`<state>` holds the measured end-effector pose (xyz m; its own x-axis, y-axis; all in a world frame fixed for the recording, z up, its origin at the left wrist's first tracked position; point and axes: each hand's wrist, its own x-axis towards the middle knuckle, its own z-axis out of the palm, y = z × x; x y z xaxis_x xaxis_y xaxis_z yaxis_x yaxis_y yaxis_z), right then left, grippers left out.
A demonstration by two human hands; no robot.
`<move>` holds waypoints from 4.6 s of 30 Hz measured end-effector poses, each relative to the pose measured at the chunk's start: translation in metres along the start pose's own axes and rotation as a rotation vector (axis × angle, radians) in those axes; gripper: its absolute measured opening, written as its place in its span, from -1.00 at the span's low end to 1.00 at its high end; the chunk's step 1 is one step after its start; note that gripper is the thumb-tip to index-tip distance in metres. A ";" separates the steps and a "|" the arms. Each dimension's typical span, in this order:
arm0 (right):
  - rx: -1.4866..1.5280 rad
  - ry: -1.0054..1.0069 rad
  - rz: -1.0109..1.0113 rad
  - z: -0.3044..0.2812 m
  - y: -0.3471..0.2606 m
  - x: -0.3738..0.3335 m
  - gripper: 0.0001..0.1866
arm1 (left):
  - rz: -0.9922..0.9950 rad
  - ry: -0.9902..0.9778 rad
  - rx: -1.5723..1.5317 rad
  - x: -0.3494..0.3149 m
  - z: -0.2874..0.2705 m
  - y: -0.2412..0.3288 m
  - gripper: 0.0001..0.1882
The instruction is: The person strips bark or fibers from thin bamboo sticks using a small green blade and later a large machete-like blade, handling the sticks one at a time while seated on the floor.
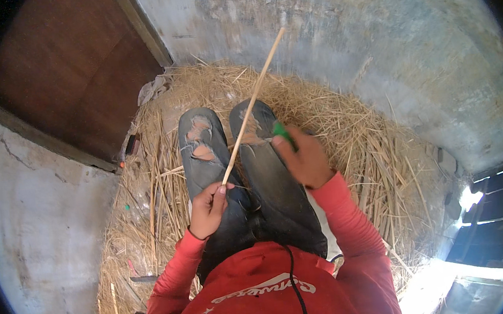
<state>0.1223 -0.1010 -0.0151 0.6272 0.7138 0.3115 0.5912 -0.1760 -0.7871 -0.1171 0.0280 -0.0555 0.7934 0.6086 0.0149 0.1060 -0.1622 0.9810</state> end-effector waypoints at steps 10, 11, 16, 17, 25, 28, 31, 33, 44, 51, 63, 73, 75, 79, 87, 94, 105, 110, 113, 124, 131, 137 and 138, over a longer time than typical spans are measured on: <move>-0.287 -0.012 -0.024 -0.002 -0.008 0.034 -0.49 | 0.252 0.056 0.361 -0.004 0.004 0.013 -0.82; -0.319 -0.056 0.010 -0.016 -0.002 0.046 -0.46 | 0.257 0.019 0.391 -0.012 -0.001 0.002 -0.81; -0.507 0.103 -0.044 -0.020 0.052 0.078 -0.43 | 0.247 -0.007 0.403 -0.026 -0.010 0.005 -0.81; -0.448 0.211 0.066 -0.027 0.082 0.092 -0.42 | 0.258 -0.029 0.421 -0.029 -0.013 0.005 -0.81; -0.102 0.406 0.366 -0.128 0.147 0.129 -0.36 | -0.043 -0.006 0.271 -0.055 -0.049 -0.017 -0.77; -0.015 0.225 0.272 -0.100 0.105 0.110 -0.37 | -0.065 0.006 0.256 -0.025 -0.032 -0.003 -0.75; -0.036 0.105 0.123 -0.059 0.056 0.084 -0.38 | -0.006 0.080 0.312 -0.001 -0.019 0.006 -0.73; 0.031 -0.032 0.119 -0.042 0.018 0.069 -0.43 | 0.025 0.106 0.317 0.010 -0.015 0.017 -0.74; -0.165 -0.093 0.029 -0.013 -0.018 0.053 -0.56 | 0.196 0.115 0.262 0.026 0.005 0.031 -0.76; -0.137 -0.155 -0.124 0.024 -0.031 0.019 -0.57 | 0.183 0.123 0.287 0.030 0.003 0.036 -0.79; 0.360 -0.429 0.204 0.007 -0.017 0.039 -0.48 | 0.029 0.102 0.135 0.033 -0.009 0.044 -0.75; 0.536 -0.148 -0.024 0.015 -0.025 0.052 -0.74 | 0.119 0.202 0.099 0.038 -0.004 0.042 -0.72; 0.571 -0.151 -0.033 0.023 -0.028 0.052 -0.75 | 0.163 0.205 0.123 0.039 0.002 0.037 -0.72; 0.629 -0.173 -0.070 0.035 -0.026 0.054 -0.74 | 0.118 0.142 0.189 0.040 0.002 0.041 -0.69; 0.253 -0.106 -0.243 0.039 -0.036 0.036 -0.61 | 0.166 0.237 0.142 0.050 0.006 0.041 -0.67; -0.066 -0.271 -0.270 0.043 -0.040 0.015 -0.59 | 0.279 0.280 0.211 0.056 0.010 0.036 -0.67; -0.080 -0.331 -0.207 0.061 -0.039 0.017 -0.58 | 0.144 0.273 0.234 0.044 -0.002 0.022 -0.66; -0.069 -0.338 -0.189 0.063 -0.046 0.019 -0.55 | 0.023 0.276 0.136 0.045 -0.008 0.013 -0.64; -0.070 -0.345 -0.170 0.066 -0.043 0.017 -0.54 | 0.103 0.267 0.157 0.044 -0.007 0.003 -0.65; -0.066 -0.419 -0.201 0.033 -0.021 0.014 -0.70 | 0.173 0.255 0.065 0.052 0.037 0.009 -0.71; -0.088 -0.459 -0.120 0.018 -0.017 0.005 -0.80 | 0.168 0.199 0.062 0.048 0.051 0.017 -0.73; -0.065 -0.461 -0.086 0.029 -0.023 0.000 -0.83 | 0.120 0.177 0.072 0.038 0.036 0.021 -0.71; -0.058 -0.448 -0.091 0.033 -0.024 0.000 -0.82 | 0.111 0.176 0.078 0.036 0.032 0.023 -0.71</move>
<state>0.0915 -0.0749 -0.0135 0.2982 0.9485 0.1070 0.6692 -0.1279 -0.7320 -0.0668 0.0209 -0.0390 0.6866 0.7088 0.1618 0.0757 -0.2910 0.9537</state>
